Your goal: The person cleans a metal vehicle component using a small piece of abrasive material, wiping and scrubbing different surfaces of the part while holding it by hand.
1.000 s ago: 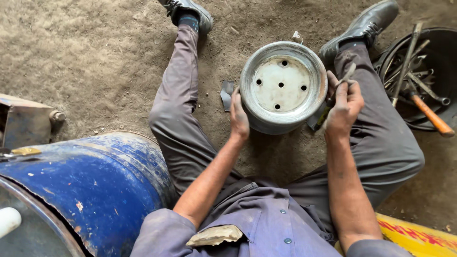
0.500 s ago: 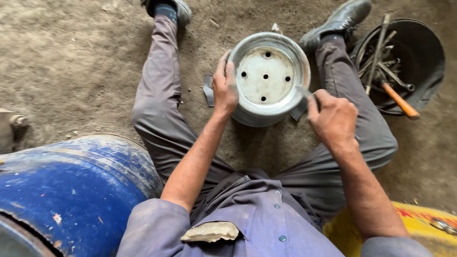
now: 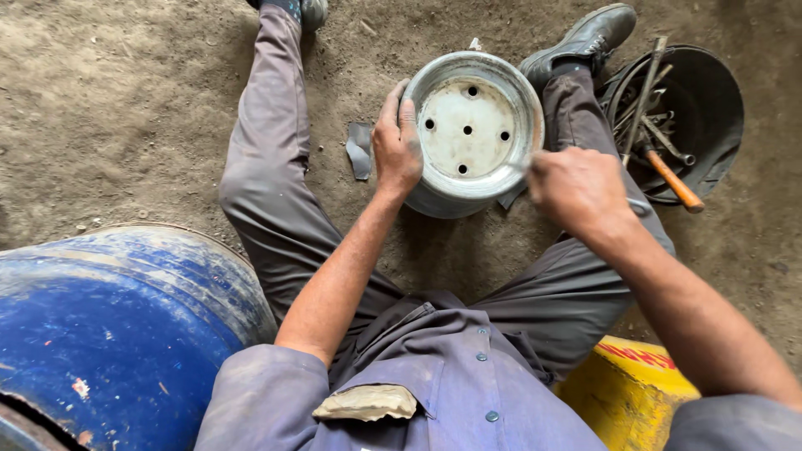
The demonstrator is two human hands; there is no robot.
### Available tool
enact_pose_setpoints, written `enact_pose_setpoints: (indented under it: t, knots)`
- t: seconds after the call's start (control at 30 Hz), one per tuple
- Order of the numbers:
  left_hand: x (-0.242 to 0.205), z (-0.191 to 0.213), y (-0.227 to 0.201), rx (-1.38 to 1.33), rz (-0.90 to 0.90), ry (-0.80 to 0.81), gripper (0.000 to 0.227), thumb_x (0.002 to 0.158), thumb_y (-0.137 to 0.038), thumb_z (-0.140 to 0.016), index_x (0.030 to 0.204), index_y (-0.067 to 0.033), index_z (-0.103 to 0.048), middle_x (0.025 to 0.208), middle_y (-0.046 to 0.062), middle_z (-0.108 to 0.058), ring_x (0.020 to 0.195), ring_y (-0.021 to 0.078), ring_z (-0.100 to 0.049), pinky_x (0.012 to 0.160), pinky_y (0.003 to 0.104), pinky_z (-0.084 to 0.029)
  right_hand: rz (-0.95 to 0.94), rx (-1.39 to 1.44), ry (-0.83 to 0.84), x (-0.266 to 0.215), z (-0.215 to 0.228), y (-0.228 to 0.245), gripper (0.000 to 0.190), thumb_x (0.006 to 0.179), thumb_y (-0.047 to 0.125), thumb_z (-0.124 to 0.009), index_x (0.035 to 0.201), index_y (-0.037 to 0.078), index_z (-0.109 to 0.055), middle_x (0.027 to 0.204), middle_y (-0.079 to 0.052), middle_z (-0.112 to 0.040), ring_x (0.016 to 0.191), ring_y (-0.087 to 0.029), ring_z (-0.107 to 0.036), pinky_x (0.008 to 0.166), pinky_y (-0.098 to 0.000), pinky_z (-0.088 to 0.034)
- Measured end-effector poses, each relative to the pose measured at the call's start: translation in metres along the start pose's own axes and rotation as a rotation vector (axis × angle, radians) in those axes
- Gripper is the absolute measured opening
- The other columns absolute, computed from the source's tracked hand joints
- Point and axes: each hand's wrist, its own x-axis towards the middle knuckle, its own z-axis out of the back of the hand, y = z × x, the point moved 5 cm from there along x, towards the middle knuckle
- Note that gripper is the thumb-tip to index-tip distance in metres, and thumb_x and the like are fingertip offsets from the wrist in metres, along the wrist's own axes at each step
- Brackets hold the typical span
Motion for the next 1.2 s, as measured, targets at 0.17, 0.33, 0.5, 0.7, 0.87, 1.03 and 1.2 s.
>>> enact_pose_setpoints:
  t: [0.17,0.33,0.5,0.7,0.87,1.03,1.2]
  knots:
    - [-0.002,-0.001,0.004,0.013,-0.009,-0.020,0.049,0.109,-0.035,-0.043,0.141,-0.0024,-0.059,0.135,0.020,-0.069,0.125,0.0324,-0.067,0.107,0.041,-0.052,0.043,-0.126,0.224,0.019,0.013,0.019,0.030,0.095,0.040,-0.063,0.089,0.014,-0.078,0.077,-0.017,-0.074,0.072,-0.035,-0.074,0.065,-0.0484,-0.058]
    - [0.000,-0.004,0.007,-0.007,0.007,-0.002,0.049,0.109,-0.034,-0.042,0.142,-0.0021,-0.057,0.136,0.020,-0.067,0.127,0.0328,-0.065,0.109,0.042,-0.051,0.015,-0.193,0.251,0.026,0.024,0.010,0.027,0.097,0.039,-0.063,0.094,0.018,-0.080,0.078,-0.014,-0.075,0.071,-0.032,-0.075,0.066,-0.0462,-0.060]
    - [-0.002,-0.002,0.004,-0.031,-0.019,-0.020,0.046,0.110,-0.032,-0.043,0.141,-0.0014,-0.059,0.137,0.020,-0.067,0.128,0.0334,-0.065,0.110,0.043,-0.051,0.051,-0.097,0.219,0.023,0.011,0.014,0.028,0.094,0.042,-0.067,0.096,0.018,-0.081,0.079,-0.014,-0.076,0.071,-0.033,-0.074,0.067,-0.0465,-0.059]
    - [-0.002,-0.002,0.001,-0.028,0.007,-0.022,0.046,0.109,-0.032,-0.043,0.140,-0.0025,-0.059,0.135,0.019,-0.067,0.126,0.0325,-0.066,0.108,0.042,-0.051,0.040,-0.065,0.136,0.023,0.014,0.017,0.029,0.091,0.042,-0.069,0.101,0.018,-0.082,0.078,-0.016,-0.075,0.070,-0.034,-0.074,0.067,-0.0464,-0.059]
    - [-0.003,-0.001,0.002,-0.036,-0.018,-0.025,0.046,0.110,-0.033,-0.043,0.140,-0.0023,-0.059,0.136,0.019,-0.067,0.128,0.0331,-0.065,0.109,0.042,-0.050,-0.109,-0.119,0.278,0.018,0.003,0.007,0.032,0.102,0.044,-0.063,0.105,0.017,-0.080,0.078,-0.012,-0.077,0.066,-0.030,-0.076,0.061,-0.0444,-0.062]
    - [-0.002,-0.003,0.003,-0.032,-0.005,-0.026,0.046,0.109,-0.033,-0.044,0.140,-0.0016,-0.059,0.137,0.019,-0.067,0.128,0.0335,-0.065,0.109,0.042,-0.050,0.056,0.025,0.066,0.018,0.011,0.010,0.027,0.088,0.040,-0.072,0.099,0.019,-0.083,0.083,-0.013,-0.077,0.073,-0.033,-0.074,0.069,-0.0460,-0.060]
    - [-0.002,-0.002,0.006,-0.021,-0.029,-0.023,0.049,0.110,-0.034,-0.043,0.141,0.0001,-0.058,0.138,0.021,-0.066,0.130,0.0341,-0.064,0.111,0.043,-0.050,-0.079,-0.091,0.182,0.025,0.006,-0.011,0.029,0.096,0.043,-0.067,0.106,0.020,-0.082,0.085,-0.012,-0.078,0.074,-0.030,-0.075,0.072,-0.0439,-0.060]
